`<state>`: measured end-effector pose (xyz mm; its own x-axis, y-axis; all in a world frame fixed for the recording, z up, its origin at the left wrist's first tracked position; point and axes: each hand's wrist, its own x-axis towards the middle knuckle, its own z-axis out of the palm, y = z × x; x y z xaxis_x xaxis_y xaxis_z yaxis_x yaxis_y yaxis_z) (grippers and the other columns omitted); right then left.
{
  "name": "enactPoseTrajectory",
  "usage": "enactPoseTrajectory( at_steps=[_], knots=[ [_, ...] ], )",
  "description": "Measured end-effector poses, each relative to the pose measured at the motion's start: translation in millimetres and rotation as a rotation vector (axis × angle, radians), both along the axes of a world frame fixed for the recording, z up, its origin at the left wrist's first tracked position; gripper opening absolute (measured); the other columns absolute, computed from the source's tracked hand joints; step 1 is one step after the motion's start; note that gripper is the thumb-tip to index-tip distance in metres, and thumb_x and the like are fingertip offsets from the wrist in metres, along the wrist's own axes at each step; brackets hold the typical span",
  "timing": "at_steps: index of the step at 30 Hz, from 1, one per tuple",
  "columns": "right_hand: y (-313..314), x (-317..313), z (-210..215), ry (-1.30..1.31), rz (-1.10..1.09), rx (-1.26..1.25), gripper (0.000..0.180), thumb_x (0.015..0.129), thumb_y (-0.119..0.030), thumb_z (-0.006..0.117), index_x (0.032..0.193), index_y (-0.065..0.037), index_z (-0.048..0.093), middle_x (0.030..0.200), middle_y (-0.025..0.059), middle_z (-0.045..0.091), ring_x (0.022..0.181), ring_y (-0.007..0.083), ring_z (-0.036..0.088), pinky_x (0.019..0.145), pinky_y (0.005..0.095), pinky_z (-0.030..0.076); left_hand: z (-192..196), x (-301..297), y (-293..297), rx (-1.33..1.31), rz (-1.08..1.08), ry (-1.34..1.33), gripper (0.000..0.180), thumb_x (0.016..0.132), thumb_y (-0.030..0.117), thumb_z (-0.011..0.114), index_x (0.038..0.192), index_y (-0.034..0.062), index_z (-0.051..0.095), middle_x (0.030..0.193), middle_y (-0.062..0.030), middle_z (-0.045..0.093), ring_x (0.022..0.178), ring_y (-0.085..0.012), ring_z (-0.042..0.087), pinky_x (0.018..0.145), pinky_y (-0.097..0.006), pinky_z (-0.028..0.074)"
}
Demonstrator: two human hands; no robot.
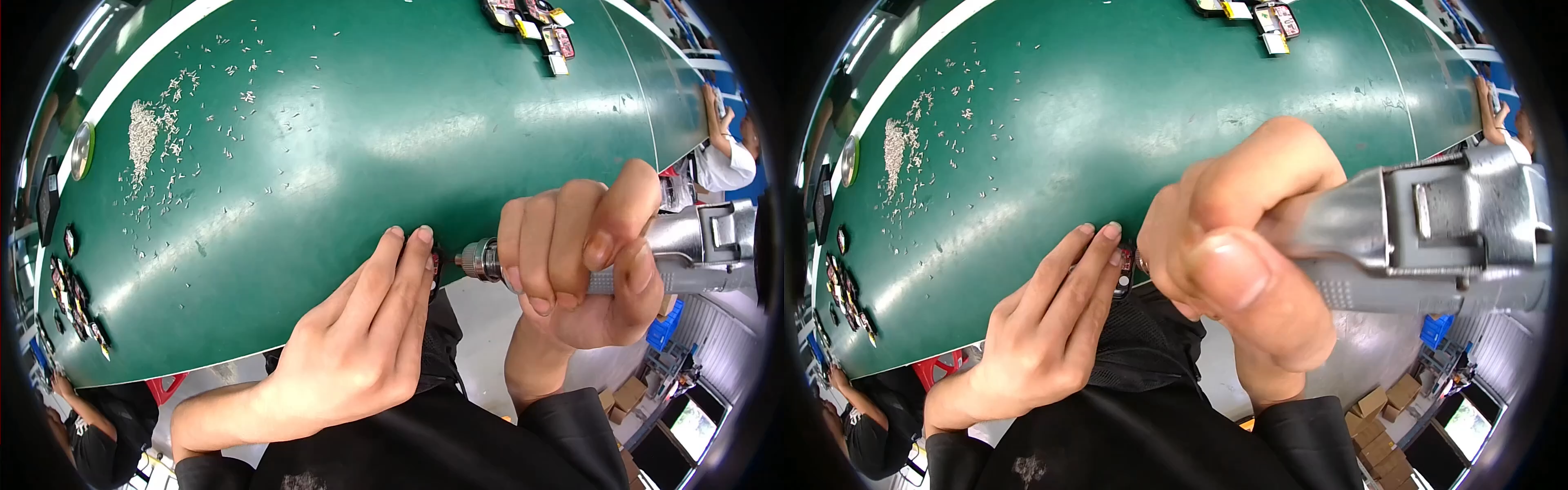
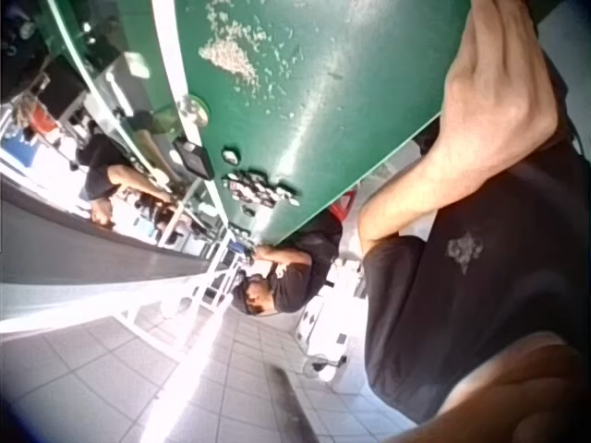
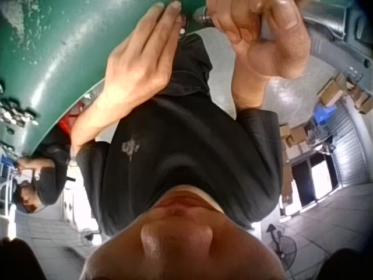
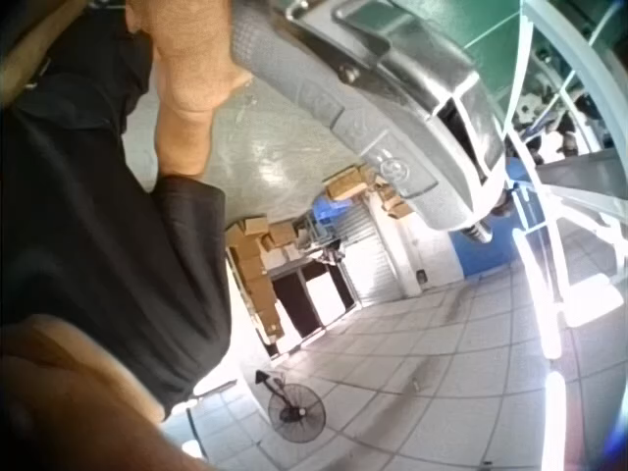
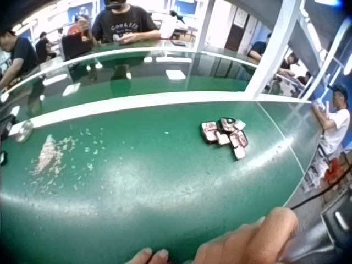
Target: Using an electric screwdriver to assemble small electronic components on a factory assembly line conveyor.
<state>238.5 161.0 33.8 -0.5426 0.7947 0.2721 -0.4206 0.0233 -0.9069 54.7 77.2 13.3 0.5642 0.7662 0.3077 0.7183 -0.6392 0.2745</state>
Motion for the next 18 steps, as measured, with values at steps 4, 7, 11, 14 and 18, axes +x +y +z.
enactPoseTrajectory(
  at_steps=[4, 7, 11, 14, 18],
  knots=[
    [-5, -9, 10, -0.106, -0.037, 0.044, 0.019, 0.093, -0.019, 0.049, 0.083, -0.008, 0.039, 0.052, -0.0003, 0.042, 0.042, 0.0093, 0.04, 0.046, 0.0257, 0.037, -2, 1, 0, 0.029, 0.003, -0.019, 0.036, 0.062, -0.003, 0.062, 0.095, -0.0155, 0.062, 0.11, -0.0262, 0.06, 0.099, -0.0365, 0.061, 0.075, -0.037, 0.055],
    [-5, -11, 6, -0.081, -0.055, 0.075, 0.016, 0.09, -0.015, 0.052, 0.082, -0.007, 0.04, 0.053, -0.0003, 0.042, 0.041, 0.0095, 0.039, 0.044, 0.0252, 0.035, -1, 0, 1, 0.072, -0.012, 0.05, 0.03, 0.065, 0.003, 0.063, 0.089, -0.0135, 0.066, 0.106, -0.0249, 0.063, 0.099, -0.0322, 0.06, 0.082, -0.032, 0.053],
    [-2, -14, 7, -0.101, -0.048, 0.13, 0.013, 0.086, -0.012, 0.055, 0.081, -0.006, 0.044, 0.053, -0.0007, 0.044, 0.04, 0.0097, 0.04, 0.044, 0.0249, 0.035, -1, -2, 1, 0.113, -0.022, 0.077, 0.031, 0.065, 0.005, 0.062, 0.089, -0.0139, 0.066, 0.106, -0.0243, 0.063, 0.1, -0.0324, 0.059, 0.083, -0.033, 0.052],
    [7, -12, 4, -0.04, 0.109, 0.13, 0.012, 0.083, -0.011, 0.057, 0.081, -0.005, 0.046, 0.054, -0.0004, 0.045, 0.041, 0.01, 0.041, 0.045, 0.0245, 0.035, 3, -5, 0, 0.079, -0.027, 0.08, 0.032, 0.065, 0.006, 0.061, 0.09, -0.0136, 0.066, 0.107, -0.024, 0.062, 0.102, -0.0325, 0.058, 0.085, -0.034, 0.051],
    [13, -24, 3, 0.183, 0.283, -0.015, 0.018, 0.073, -0.007, 0.07, 0.071, -0.003, 0.052, 0.057, 0.0042, 0.054, 0.047, 0.0124, 0.049, 0.044, 0.0278, 0.038, 5, -16, 1, 0.026, -0.058, -0.025, 0.033, 0.067, 0.001, 0.061, 0.097, -0.0131, 0.061, 0.107, -0.0206, 0.059, 0.102, -0.0301, 0.058, 0.08, -0.035, 0.053]
  ],
)
